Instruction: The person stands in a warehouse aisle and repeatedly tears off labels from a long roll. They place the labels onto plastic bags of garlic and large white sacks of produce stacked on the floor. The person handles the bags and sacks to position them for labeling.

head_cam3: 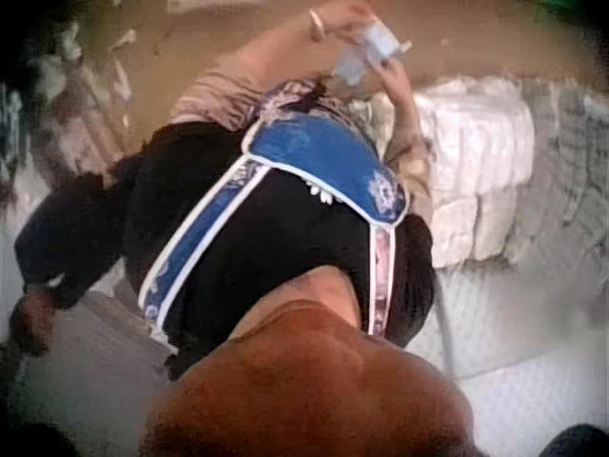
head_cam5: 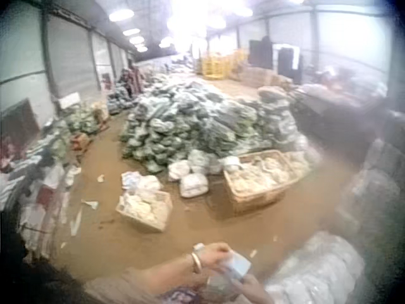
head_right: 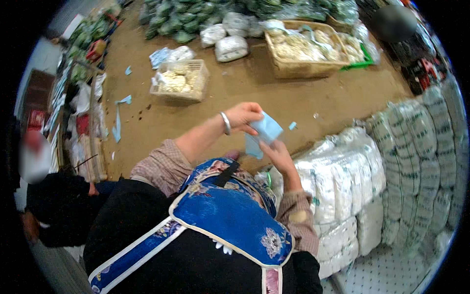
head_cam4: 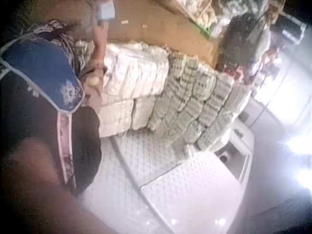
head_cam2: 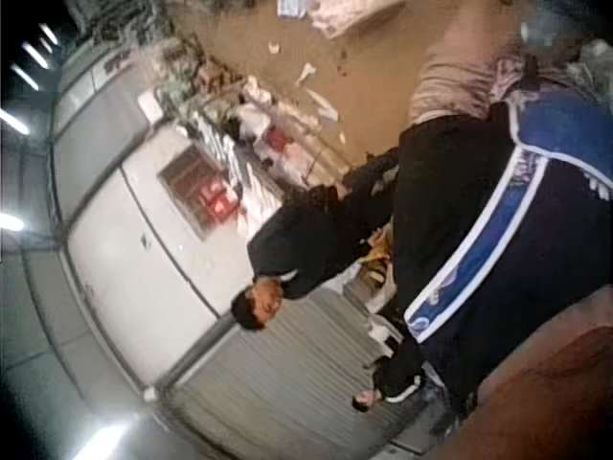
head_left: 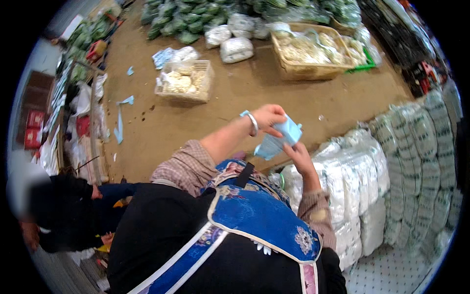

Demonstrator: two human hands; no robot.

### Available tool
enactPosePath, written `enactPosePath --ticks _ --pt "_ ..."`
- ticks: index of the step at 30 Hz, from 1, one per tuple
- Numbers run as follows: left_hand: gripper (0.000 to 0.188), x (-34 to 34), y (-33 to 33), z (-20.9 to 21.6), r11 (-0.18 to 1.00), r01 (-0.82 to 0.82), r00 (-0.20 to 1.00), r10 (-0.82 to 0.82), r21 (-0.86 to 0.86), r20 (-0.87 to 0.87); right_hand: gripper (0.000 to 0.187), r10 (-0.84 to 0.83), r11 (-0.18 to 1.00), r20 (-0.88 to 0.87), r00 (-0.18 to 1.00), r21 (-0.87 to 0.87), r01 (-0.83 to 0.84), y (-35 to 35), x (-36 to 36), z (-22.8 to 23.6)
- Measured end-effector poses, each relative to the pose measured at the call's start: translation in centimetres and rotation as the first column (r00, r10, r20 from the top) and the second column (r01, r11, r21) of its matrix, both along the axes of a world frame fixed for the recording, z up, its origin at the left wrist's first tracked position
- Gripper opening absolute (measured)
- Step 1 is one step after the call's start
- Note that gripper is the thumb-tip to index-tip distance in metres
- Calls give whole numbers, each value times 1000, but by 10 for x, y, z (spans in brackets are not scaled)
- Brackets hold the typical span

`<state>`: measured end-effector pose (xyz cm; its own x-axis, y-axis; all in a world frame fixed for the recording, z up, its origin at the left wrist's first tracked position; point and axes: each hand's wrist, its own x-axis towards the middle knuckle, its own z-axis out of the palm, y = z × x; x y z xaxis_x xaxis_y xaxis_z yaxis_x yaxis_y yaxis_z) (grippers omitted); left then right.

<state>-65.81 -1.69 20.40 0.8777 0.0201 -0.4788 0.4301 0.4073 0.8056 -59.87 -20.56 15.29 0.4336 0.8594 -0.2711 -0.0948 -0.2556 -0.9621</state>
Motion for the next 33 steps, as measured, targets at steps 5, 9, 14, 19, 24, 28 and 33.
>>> enactPosePath --ticks 5,9,14,19,24,28,33 --pt "44 16 22 16 975 90 993 -103 -205 -55 29 -216 882 -684 697 169 439 25 15 64" --pt "58 8 9 -5 869 280 945 -323 -408 -41 29 -345 761 -718 605 164 628 19 48 47" --pt "64 -14 -2 -34 774 384 877 -476 -504 -62 30 -417 641 -781 464 109 760 0 88 30" --pt "51 -51 5 -40 765 380 862 -497 -520 -102 27 -460 535 -794 397 108 838 -24 116 31" --pt "36 -81 25 -56 805 571 782 -593 -162 -190 36 -515 457 -778 360 107 883 -36 131 47" --pt "34 -100 40 -59 755 651 716 -644 -75 -271 38 -629 372 -704 330 100 923 -56 147 65" --pt "30 -114 60 -59 685 727 650 -664 48 -369 36 -685 265 -667 292 144 953 -79 177 86"
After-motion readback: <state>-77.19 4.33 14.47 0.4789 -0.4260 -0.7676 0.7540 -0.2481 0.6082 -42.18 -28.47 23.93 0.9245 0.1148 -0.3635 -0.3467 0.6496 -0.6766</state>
